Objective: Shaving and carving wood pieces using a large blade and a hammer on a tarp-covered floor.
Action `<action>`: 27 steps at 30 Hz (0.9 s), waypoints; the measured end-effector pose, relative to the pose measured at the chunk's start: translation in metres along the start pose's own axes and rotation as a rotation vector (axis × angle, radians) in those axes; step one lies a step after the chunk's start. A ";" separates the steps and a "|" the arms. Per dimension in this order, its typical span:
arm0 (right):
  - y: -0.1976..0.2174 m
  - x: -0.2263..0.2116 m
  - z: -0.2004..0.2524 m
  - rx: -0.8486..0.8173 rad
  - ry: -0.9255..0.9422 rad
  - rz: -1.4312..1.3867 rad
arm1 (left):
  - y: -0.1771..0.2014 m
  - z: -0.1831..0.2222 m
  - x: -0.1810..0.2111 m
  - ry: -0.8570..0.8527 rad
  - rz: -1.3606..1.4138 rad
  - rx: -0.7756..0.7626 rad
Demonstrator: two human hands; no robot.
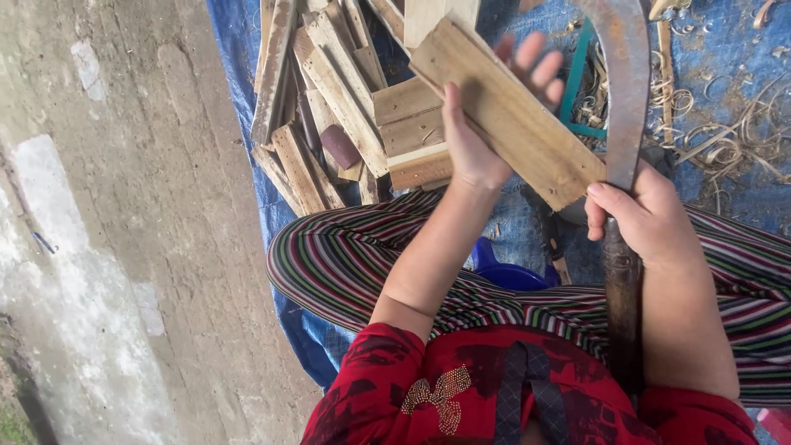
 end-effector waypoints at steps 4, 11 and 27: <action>0.005 0.001 -0.001 0.024 -0.010 0.011 | 0.008 0.017 -0.018 0.053 0.028 0.052; 0.012 0.004 0.000 0.012 0.032 -0.031 | -0.002 -0.016 0.032 0.042 -0.074 -0.031; -0.009 -0.010 -0.018 -0.018 0.055 0.063 | 0.025 0.007 0.082 -0.115 -0.631 0.235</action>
Point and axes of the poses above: each hand's wrist, its own z-axis away from the middle knuckle, its own y-axis out of the back of the hand, x = y × z, the point moved 4 cm from there along -z, towards the middle knuckle, and after that the axes turned 12 degrees about -x, right-handed, at the moved point
